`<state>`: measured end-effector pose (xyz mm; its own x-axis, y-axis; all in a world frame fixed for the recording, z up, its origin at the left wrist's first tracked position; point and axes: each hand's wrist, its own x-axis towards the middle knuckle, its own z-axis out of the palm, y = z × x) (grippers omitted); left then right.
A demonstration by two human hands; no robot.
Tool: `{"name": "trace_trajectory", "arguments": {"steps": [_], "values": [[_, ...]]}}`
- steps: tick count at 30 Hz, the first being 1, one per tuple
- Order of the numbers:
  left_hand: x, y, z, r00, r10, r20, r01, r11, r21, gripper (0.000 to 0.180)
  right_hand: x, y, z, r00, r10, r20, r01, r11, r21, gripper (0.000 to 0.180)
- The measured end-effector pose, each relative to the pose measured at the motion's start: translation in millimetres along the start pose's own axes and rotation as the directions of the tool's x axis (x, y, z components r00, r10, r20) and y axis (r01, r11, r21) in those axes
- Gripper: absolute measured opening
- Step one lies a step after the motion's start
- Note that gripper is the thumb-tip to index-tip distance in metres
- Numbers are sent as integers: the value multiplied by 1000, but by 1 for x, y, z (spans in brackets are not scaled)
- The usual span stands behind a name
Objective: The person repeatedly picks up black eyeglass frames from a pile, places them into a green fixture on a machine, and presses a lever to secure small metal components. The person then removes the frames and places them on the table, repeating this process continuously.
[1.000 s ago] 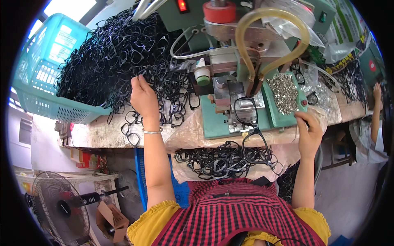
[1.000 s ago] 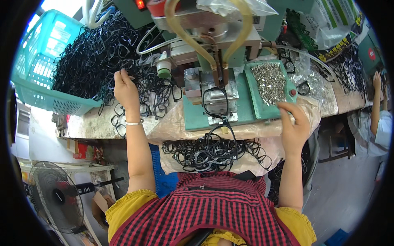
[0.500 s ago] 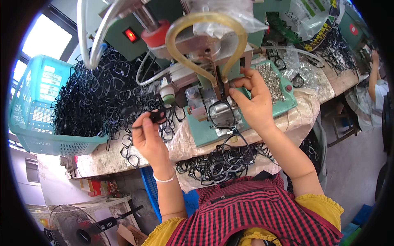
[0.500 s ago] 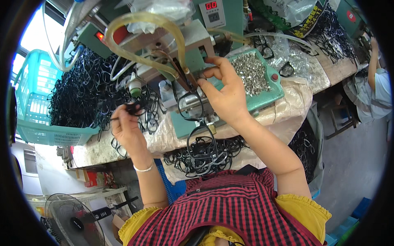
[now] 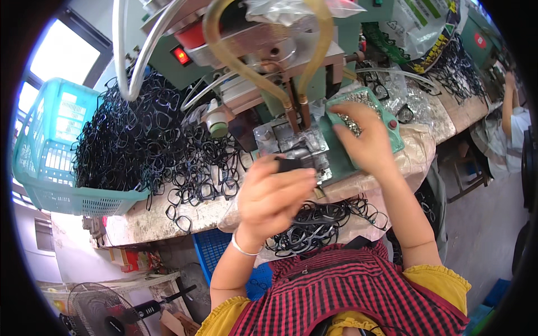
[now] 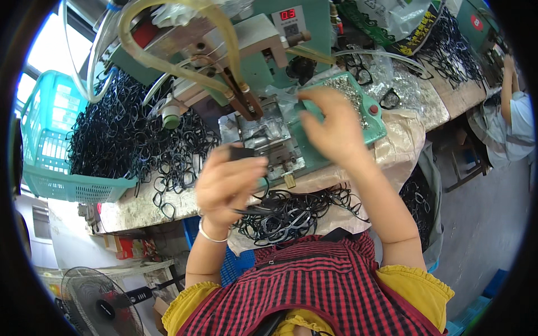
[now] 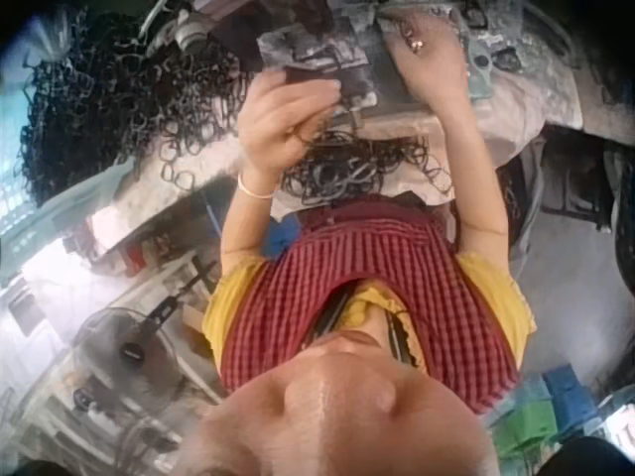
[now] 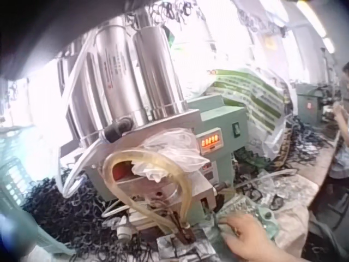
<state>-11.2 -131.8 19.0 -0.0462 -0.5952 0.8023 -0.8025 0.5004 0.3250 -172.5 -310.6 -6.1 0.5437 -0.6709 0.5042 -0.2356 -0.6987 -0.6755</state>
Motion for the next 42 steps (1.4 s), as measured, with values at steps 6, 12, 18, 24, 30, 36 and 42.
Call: {"name": "trace_trajectory", "arguments": {"steps": [6, 12, 18, 24, 30, 36, 42], "values": [[-4, -10, 14, 994, 105, 29, -105, 994, -5, 22, -34, 98, -3, 988, -52, -143, -22, 884, -468, 14], [-11, -4, 16, 999, 36, -5, -36, 999, 25, 23, 0, 82, 23, 990, -134, -34, 94, 832, -546, 22], [-78, 6, -90, 881, -248, -404, 455, 677, 579, 30, -11, 81, 9, 992, -123, -27, 84, 809, -582, 10], [-214, -39, -205, 465, -807, -365, 677, 59, 733, 28, -14, 76, 4, 989, -51, -139, -8, 917, -400, 11], [-284, -56, -180, 585, -643, -494, 701, 95, 707, 13, -36, 102, -15, 880, 413, -232, -293, 860, 418, 19], [-180, -57, -173, 672, -411, -616, 738, 312, 598, 13, -50, 126, -12, 794, 553, -254, -331, 743, 581, 22], [-97, -106, -73, 597, -596, -537, 780, 587, 216, 20, -2, 85, 32, 843, 474, -254, -261, 774, 578, 21]]}}
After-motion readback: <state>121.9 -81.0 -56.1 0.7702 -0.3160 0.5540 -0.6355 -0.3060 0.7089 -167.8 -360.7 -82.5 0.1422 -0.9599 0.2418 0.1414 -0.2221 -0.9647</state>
